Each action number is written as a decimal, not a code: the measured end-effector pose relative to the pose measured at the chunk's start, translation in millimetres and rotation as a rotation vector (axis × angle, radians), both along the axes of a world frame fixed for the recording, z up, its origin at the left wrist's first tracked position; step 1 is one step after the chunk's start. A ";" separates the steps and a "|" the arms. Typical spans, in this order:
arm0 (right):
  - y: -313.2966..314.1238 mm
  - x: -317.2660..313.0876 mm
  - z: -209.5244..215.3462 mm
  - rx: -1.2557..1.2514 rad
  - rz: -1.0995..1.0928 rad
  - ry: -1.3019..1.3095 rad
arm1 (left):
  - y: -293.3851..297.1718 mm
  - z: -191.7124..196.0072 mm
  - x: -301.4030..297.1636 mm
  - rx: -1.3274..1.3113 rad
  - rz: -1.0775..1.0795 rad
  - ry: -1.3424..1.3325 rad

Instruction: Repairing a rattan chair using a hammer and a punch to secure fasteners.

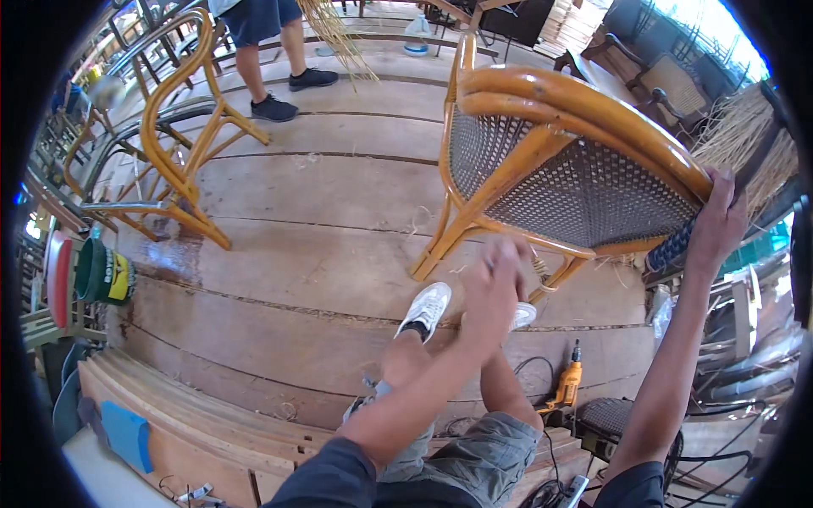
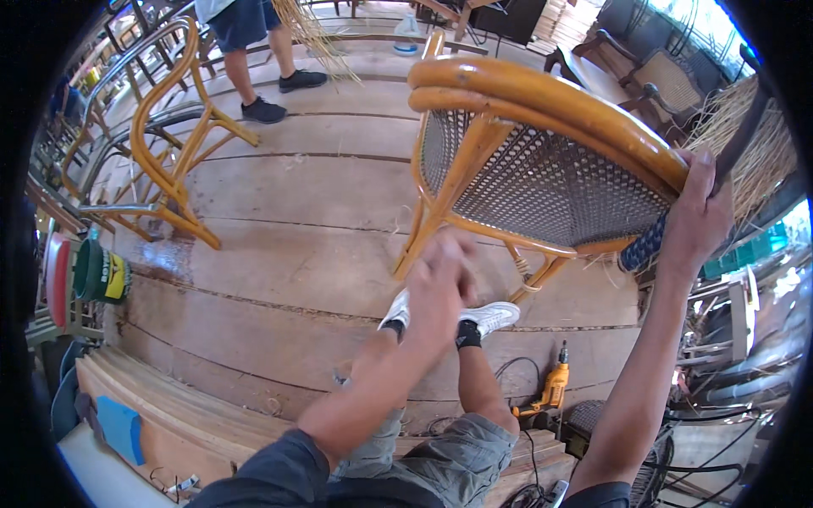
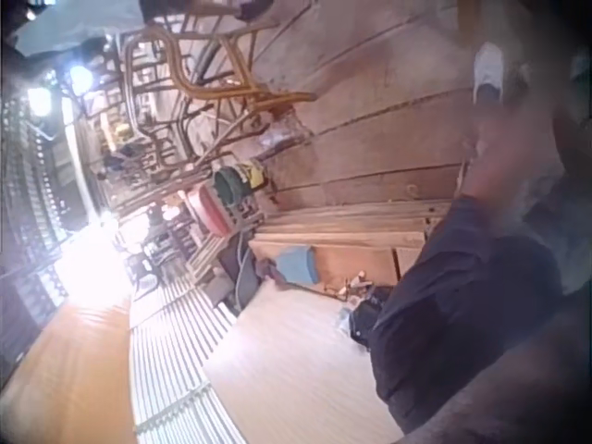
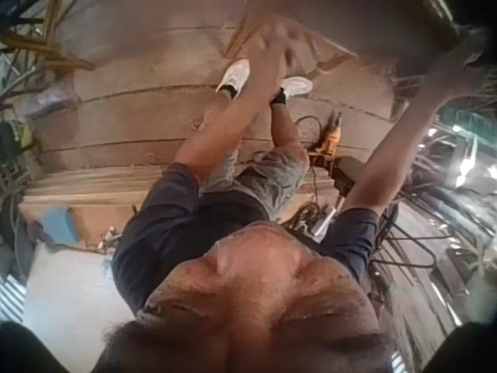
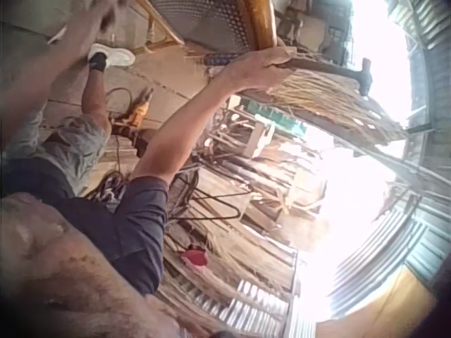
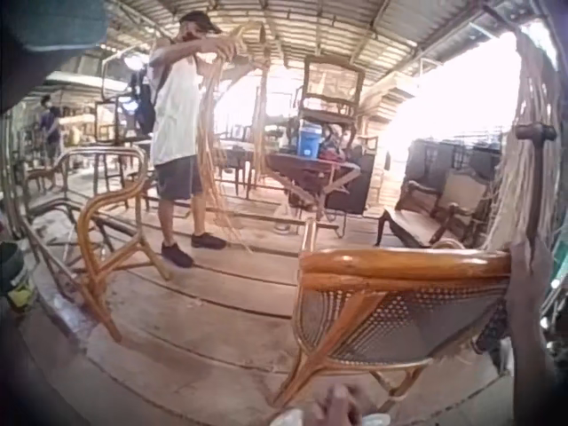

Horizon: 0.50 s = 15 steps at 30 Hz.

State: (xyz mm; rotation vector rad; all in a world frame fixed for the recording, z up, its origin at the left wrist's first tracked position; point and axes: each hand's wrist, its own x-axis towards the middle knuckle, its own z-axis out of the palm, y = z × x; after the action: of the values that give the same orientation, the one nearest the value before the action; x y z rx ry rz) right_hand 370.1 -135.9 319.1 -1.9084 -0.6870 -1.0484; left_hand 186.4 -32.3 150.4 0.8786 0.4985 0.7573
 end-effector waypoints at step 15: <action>75.4 125.6 97.5 -0.087 -0.223 -0.162 | -137.3 -102.6 -14.1 0.686 -0.844 0.136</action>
State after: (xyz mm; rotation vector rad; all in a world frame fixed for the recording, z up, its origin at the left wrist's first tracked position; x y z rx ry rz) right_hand 495.8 -60.5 416.6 -2.0255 -0.6287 -1.3440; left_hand 172.3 -169.6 47.8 1.6378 -0.0654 0.0620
